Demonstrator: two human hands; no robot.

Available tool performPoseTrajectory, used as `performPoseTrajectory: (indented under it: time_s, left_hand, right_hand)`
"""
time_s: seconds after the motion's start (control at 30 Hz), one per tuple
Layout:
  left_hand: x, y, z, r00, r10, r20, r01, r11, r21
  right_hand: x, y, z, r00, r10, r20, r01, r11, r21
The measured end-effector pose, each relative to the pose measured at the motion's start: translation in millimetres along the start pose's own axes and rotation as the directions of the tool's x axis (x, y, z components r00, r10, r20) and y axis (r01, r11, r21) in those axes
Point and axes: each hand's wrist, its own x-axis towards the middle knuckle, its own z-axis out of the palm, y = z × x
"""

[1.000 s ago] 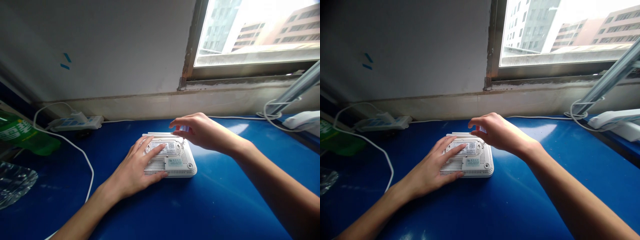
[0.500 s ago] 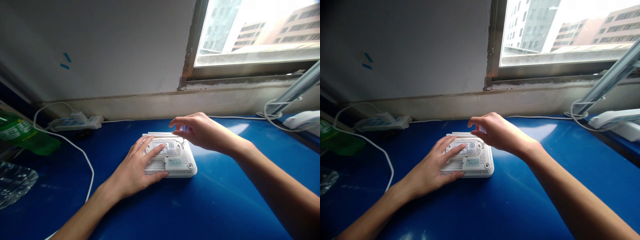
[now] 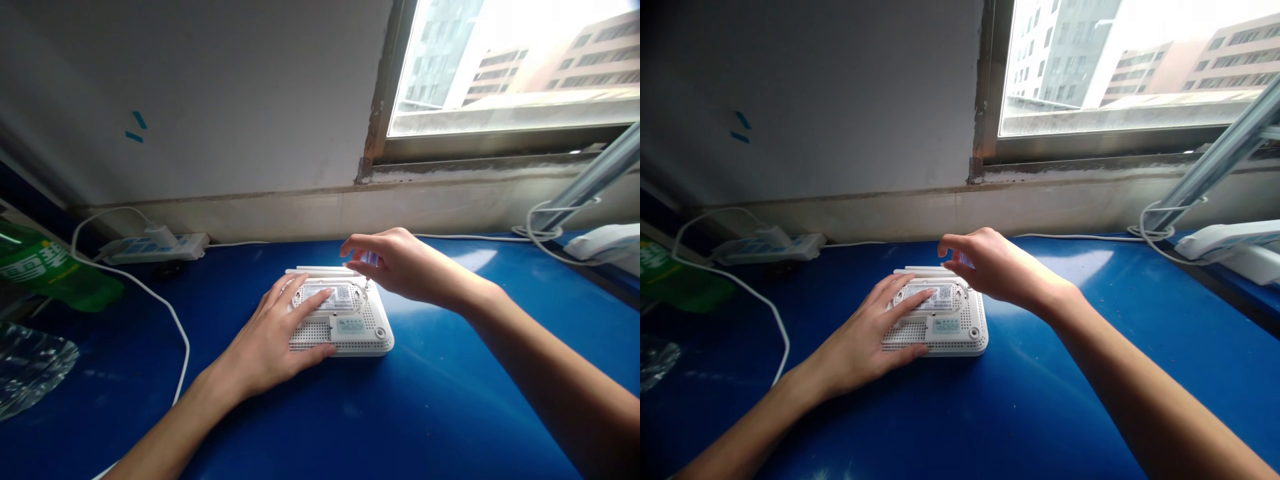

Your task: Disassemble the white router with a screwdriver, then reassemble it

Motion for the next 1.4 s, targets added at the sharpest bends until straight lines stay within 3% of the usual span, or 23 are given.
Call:
performPoseTrajectory:
  time_s: [0.23,0.47,0.7,0.97,1.17,1.4]
  left_hand:
    - [0.7,0.6,0.9,1.0,-0.004,0.005,0.004,1.0,0.002]
    - [1.3,1.1,-0.8,0.999,-0.019,0.027,0.019,1.0,0.011]
    - [1.5,0.5,0.4,1.0,-0.014,0.024,0.013,1.0,0.026]
    - [1.6,-0.1,-0.1,1.0,-0.018,0.02,0.018,1.0,0.017]
    - [1.7,0.0,0.6,0.999,-0.022,0.025,0.022,1.0,0.023]
    - [1.1,0.8,-0.6,0.999,-0.031,0.042,0.031,0.999,0.016]
  right_hand:
    - [-4.6,-7.9,-6.2,0.999,-0.029,0.029,0.028,0.999,0.033]
    - [0.4,-4.6,-6.2,0.996,0.08,0.025,-0.079,0.996,-0.04]
    - [-4.8,-6.1,-9.4,0.999,-0.02,0.042,0.02,1.0,0.012]
    - [-0.7,-5.6,-7.8,0.998,0.041,0.057,-0.042,0.999,0.012]
    - [-4.2,-7.2,-6.8,0.998,-0.035,0.054,0.034,0.999,0.02]
    - [-1.9,-2.1,-4.4,0.999,0.02,0.035,-0.02,1.0,0.0]
